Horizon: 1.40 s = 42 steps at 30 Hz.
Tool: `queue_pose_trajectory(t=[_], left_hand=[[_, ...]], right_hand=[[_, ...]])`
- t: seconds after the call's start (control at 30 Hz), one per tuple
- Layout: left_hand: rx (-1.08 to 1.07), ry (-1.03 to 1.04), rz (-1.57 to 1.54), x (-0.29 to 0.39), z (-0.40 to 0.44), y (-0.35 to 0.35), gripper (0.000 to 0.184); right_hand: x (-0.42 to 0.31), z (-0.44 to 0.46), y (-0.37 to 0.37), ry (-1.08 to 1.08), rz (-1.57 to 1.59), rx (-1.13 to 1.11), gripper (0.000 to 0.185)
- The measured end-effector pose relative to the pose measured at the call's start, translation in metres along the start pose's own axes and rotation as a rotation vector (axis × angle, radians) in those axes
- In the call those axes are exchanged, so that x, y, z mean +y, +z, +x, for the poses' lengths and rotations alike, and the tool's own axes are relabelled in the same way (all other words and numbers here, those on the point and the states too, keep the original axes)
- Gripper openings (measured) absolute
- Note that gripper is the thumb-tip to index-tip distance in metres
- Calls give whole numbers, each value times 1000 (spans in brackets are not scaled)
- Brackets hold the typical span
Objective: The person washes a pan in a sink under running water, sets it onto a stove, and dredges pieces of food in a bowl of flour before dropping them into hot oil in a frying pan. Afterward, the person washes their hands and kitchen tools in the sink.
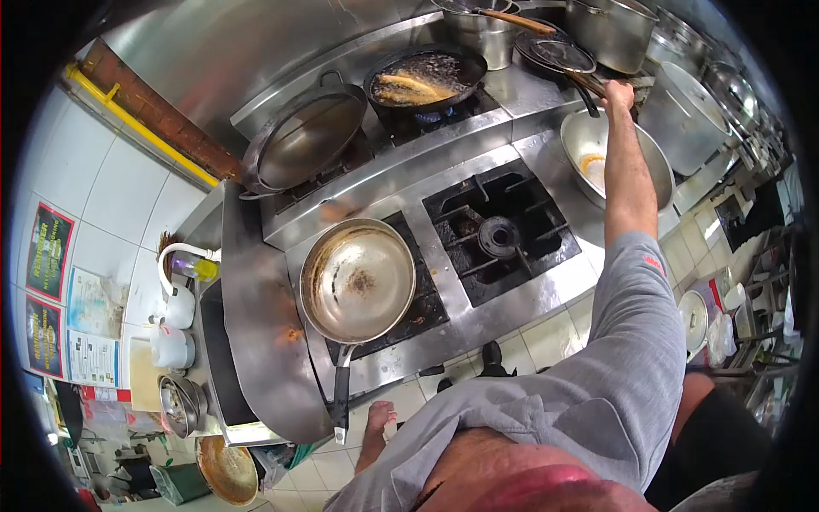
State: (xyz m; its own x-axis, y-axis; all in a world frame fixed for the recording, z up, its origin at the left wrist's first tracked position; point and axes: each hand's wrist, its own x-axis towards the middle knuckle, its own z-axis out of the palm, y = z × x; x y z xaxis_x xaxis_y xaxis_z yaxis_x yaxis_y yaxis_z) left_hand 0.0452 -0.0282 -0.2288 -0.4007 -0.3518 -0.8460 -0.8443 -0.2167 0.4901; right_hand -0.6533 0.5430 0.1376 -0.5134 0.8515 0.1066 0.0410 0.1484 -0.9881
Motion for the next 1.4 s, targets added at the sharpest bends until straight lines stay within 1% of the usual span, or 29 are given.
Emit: queue_pose_trajectory(t=[0.03,0.13,0.17,0.2,0.23,0.3,0.33,0.37,0.43,0.47,0.5,0.53,0.57,0.6,0.63,0.7,0.73,0.8,0.83,0.9,0.97,1.1,1.13,1.17,1.23,1.27,1.3,1.37,1.4], left_hand=[[-26,43,6,-4,3,-3,19],[-121,135,140,-9,11,-11,16],[-181,181,260,-10,15,-15,15],[-216,236,243,-15,24,-17,14],[-256,290,228,-20,34,-19,14],[-306,291,310,-10,28,-21,14],[-341,299,362,-1,19,-23,14],[-401,294,437,-1,13,-31,14],[-405,406,380,7,3,-27,14],[-400,426,418,17,-18,-23,13],[-483,433,504,15,-15,-19,13],[-541,431,508,11,-9,-21,13],[-576,339,503,10,7,-19,13],[-608,247,500,7,23,-17,12],[-655,258,577,-4,51,-10,12],[-737,630,709,-18,87,7,7],[-779,646,752,-14,79,19,7],[-856,504,845,-6,55,42,5],[-878,515,881,-1,33,51,5],[-1007,275,802,8,-33,67,5],[-964,359,891,-2,-62,86,9],[-853,522,1058,-37,-136,112,20],[-1058,467,984,-49,-95,124,24],[-1066,466,987,-61,-76,135,24],[-1124,212,1225,-85,-61,152,26],[-995,326,1287,-104,-67,158,26],[-996,331,1294,-113,-67,168,26],[-1346,476,1553,-126,-69,185,26],[-1344,477,1558,-132,-77,188,26]], right_hand=[[3,-6,-9,-163,-234,104,53],[21,-57,-47,-133,265,-1,44],[29,-93,-65,-253,346,27,40],[23,-144,-98,-129,562,-83,40],[37,-177,-116,-116,606,-129,41],[16,-286,-175,64,614,-138,40],[35,-317,-185,-152,610,-140,34],[21,-365,-212,15,639,-141,25],[25,-430,-240,9,551,-92,16],[67,-432,-226,-260,313,-9,18],[58,-467,-243,-437,328,30,20],[41,-503,-275,-269,472,-196,21],[35,-526,-304,-361,270,-343,28],[24,-551,-332,-296,388,-459,31],[12,-572,-361,-333,319,-467,29],[0,-599,-411,-284,345,-579,27],[1,-611,-433,-364,390,-517,26],[-8,-629,-490,-273,428,-605,24],[-7,-635,-518,-252,444,-634,24],[7,-646,-570,-212,503,-686,24],[14,-655,-641,-118,410,-844,34],[11,-693,-782,-197,215,-965,35],[7,-703,-816,-183,205,-967,33],[2,-714,-847,-171,198,-970,32],[-16,-730,-908,-242,169,-890,31],[-22,-737,-938,-255,147,-781,30],[-24,-742,-968,-266,128,-670,30],[-20,-740,-1017,-416,44,-352,30],[-24,-741,-1034,-301,101,-142,30]])
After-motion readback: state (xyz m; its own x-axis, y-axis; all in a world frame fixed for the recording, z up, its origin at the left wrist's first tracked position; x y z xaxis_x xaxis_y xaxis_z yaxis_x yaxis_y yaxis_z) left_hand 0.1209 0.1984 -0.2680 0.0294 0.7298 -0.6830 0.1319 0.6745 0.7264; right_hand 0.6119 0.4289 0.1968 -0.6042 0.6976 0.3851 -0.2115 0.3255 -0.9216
